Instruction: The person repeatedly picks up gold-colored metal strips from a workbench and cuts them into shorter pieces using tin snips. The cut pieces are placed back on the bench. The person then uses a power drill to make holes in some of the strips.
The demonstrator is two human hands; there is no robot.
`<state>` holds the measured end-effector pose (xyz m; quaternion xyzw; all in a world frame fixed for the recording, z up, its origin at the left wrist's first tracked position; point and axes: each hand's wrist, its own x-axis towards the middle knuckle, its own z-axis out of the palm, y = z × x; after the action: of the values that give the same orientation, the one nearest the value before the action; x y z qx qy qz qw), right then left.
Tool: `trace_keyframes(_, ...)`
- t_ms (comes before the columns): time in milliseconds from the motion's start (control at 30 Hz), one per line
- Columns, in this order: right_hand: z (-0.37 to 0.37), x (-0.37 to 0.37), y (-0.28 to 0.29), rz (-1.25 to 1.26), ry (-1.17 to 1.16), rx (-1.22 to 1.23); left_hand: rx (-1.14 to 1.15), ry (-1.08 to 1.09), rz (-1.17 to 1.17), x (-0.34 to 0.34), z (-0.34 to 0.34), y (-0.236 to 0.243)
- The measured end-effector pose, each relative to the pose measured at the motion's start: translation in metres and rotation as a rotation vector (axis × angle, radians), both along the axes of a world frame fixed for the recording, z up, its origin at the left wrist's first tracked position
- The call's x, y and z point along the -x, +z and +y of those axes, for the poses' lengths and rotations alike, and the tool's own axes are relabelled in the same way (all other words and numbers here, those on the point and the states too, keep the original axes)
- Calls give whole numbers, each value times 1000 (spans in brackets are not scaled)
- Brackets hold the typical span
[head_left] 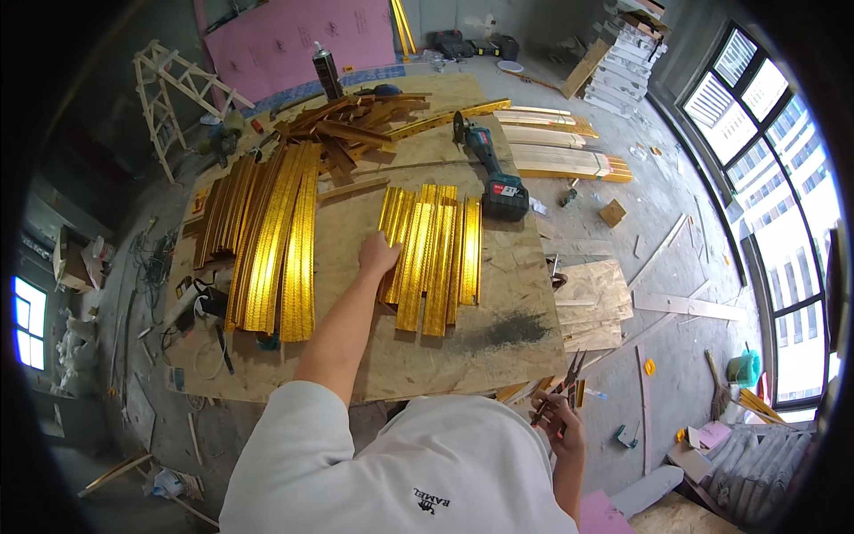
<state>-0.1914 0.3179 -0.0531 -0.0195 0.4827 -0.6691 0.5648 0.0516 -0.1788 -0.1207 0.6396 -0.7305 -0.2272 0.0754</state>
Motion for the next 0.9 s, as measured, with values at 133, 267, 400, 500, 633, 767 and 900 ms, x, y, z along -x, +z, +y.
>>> trace_keyframes(133,-4,4,4,26,14,-29,-41,9,-25,6,4,-19)
trace_keyframes(267,-18,6,14,54,55,-56,-188,87,125,11,-1,-19)
trace_keyframes(400,-25,3,11,66,98,-69,-354,161,207,17,-6,-13)
trace_keyframes(500,-24,1,4,77,103,-92,-72,137,138,25,7,-16)
trace_keyframes(633,-18,2,1,89,70,-103,151,145,218,30,30,1)
trace_keyframes(767,-15,5,-1,128,49,-101,135,174,626,16,55,38)
trace_keyframes(900,-20,6,-4,115,32,-123,85,159,1039,12,83,56)
